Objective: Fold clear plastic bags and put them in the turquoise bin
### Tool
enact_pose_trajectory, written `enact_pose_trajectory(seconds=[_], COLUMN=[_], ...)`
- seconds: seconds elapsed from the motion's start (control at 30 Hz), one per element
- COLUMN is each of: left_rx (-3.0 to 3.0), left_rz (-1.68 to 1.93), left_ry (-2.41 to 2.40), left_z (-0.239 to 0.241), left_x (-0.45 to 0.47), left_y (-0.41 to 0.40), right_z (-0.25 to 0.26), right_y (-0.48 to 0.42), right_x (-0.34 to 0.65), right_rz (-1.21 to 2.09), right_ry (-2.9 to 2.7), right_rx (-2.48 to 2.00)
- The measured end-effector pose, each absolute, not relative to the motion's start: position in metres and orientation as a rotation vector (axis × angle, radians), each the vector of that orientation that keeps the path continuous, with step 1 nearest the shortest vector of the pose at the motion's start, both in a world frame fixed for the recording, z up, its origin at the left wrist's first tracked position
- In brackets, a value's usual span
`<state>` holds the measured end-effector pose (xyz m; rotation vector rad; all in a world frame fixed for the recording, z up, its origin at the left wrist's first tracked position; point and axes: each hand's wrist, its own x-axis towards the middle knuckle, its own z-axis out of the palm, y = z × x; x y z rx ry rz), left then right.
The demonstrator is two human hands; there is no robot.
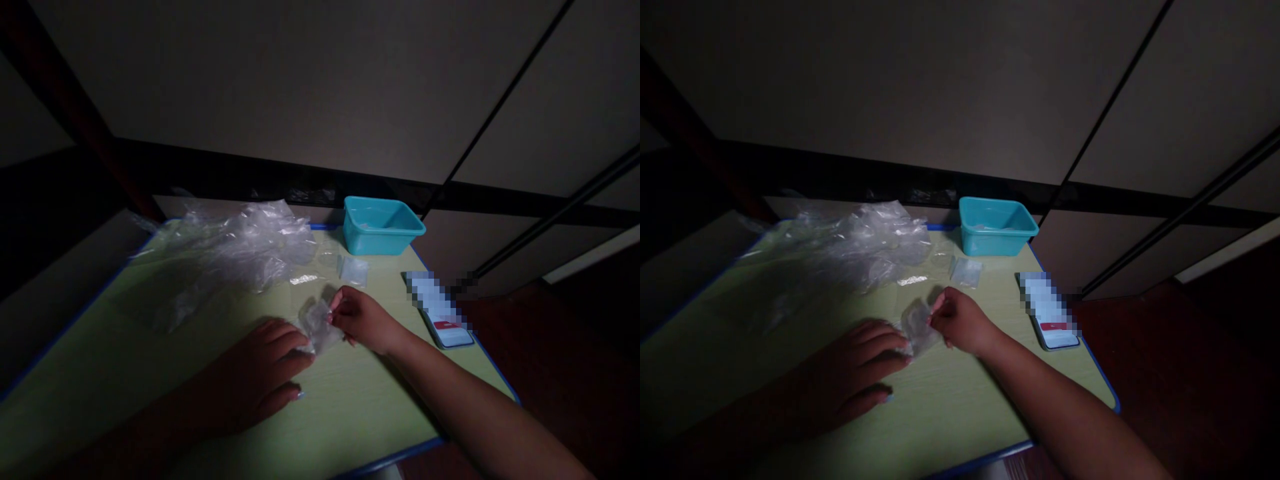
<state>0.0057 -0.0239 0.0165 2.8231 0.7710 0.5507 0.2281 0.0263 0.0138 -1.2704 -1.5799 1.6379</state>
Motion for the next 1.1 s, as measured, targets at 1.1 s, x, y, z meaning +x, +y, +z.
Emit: enact_pose_trajectory(seconds=[1.1], left_rx=[2.803], left_rz=[0.342], left_ry=[0.764], left_z=[0.006], left_x=[0.003], left_y=[-0.022], right_z=[0.026], right_y=[0.023], right_x=[0.226], right_rz=[1.62], right_ry=[-1.574], right_rx=[-0.954])
